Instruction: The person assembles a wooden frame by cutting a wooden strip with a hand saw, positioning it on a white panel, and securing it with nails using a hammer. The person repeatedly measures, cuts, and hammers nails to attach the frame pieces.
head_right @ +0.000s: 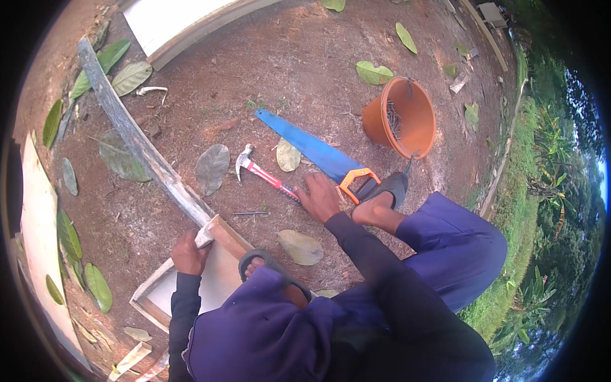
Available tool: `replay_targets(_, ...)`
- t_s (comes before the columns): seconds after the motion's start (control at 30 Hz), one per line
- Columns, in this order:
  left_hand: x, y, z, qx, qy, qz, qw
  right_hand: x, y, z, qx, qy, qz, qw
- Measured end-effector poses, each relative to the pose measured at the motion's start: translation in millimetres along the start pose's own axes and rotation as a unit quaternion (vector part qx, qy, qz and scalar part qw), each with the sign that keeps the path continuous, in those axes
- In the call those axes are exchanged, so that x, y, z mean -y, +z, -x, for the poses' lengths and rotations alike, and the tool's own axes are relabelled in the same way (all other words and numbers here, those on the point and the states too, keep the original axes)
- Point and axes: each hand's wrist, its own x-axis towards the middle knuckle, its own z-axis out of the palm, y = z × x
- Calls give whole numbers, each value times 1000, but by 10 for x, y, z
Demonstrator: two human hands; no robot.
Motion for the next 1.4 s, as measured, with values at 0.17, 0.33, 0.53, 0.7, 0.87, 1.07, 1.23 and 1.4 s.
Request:
replay_targets(0.17,44,-26,27,38,-25,-22,999,516,251,63,-32,-80,11,996)
replay_targets(0.33,70,-76,34,57,-23,-21,998,983,557,49,79,-180,-63,979)
replay_targets(0.53,46,-56,9,11,-18,-15,1000,1180,834,23,144,-236,2,961)
replay_targets(0.7,99,37,80,3,-6,13,1000,1106,898,33,168,-235,19,957)
replay_targets(0.87,130,-9,82,1,3,27,1000,1170,912,73,134,-241,23,961)
replay_targets(1.07,112,-28,80,30,-20,30,999,1174,957,-30,121,-232,-23,965)
replay_targets(1.23,95,-8,34,24,-19,27,999,1175,842,-151,102,-229,-48,967)
replay_targets(1.4,36,-55,-37,44,-27,31,998,1143,755,-264,114,-195,-41,973)
